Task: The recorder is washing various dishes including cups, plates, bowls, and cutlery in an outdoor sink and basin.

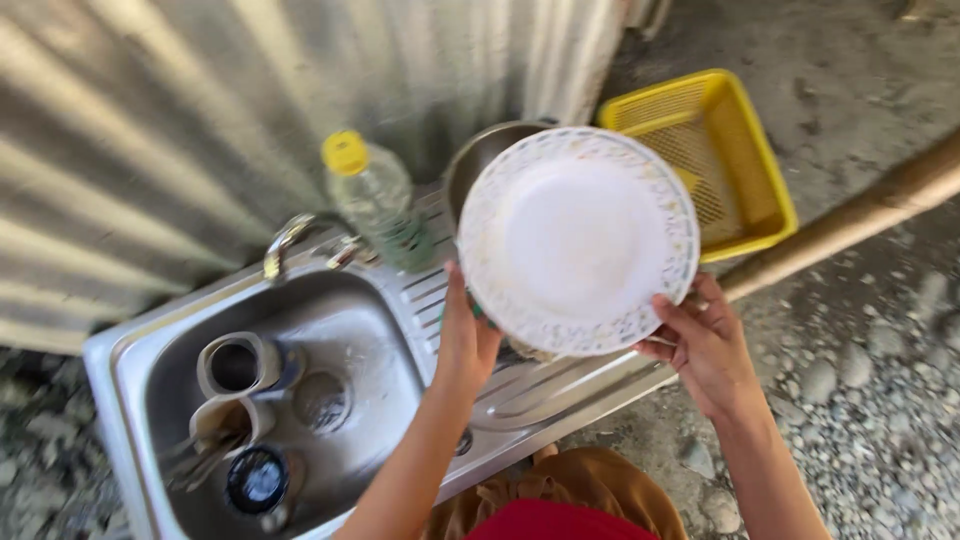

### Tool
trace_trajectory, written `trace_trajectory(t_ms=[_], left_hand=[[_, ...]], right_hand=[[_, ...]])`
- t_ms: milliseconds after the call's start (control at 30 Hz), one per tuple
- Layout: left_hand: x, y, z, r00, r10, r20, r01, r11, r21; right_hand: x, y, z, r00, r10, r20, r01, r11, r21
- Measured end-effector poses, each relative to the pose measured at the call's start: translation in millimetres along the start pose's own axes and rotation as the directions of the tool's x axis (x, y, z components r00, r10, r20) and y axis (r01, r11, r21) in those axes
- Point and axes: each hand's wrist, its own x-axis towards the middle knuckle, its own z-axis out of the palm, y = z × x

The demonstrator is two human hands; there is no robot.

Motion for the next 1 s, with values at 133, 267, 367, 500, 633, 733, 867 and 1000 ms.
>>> trace_trajectory(t_ms=[133,267,367,500,633,733,867,1000], left_hand=[[-111,55,-49,0.988,0.013,0.154,0.034,0.953,-0.301],[-165,71,-142,0.988,0.119,0.093,-0.083,0.942,-0.325],[-190,83,-180,0.968,0.162,-0.194,-0.177,0.982,-0.063],[-197,97,-215,0.863,0.263,-0.431,-0.325,0.943,-0.075],[-192,111,-232,0.833,0.330,-0.444,-0.369,0.929,-0.001],[-182,120,-243,0.849,0.323,-0.418,-0.374,0.927,-0.044],[-170,132,-245,0.878,0.298,-0.374,-0.330,0.944,-0.023],[-163,138,-257,0.896,0.322,-0.305,-0.334,0.942,0.012]], right_hand=[[3,27,70,0.955,0.167,0.244,-0.149,0.985,-0.089],[-8,60,144,0.822,0.478,0.309,-0.357,0.856,-0.374],[0,91,189,0.795,0.471,0.382,-0.153,0.765,-0.626],[14,98,258,0.779,-0.140,0.611,0.563,0.584,-0.584],[48,118,323,0.442,-0.427,0.789,0.887,0.340,-0.314],[68,149,346,0.401,-0.295,0.867,0.916,0.141,-0.376],[75,152,359,0.378,-0.222,0.899,0.907,-0.103,-0.407],[94,161,375,0.401,-0.137,0.906,0.908,-0.071,-0.412]])
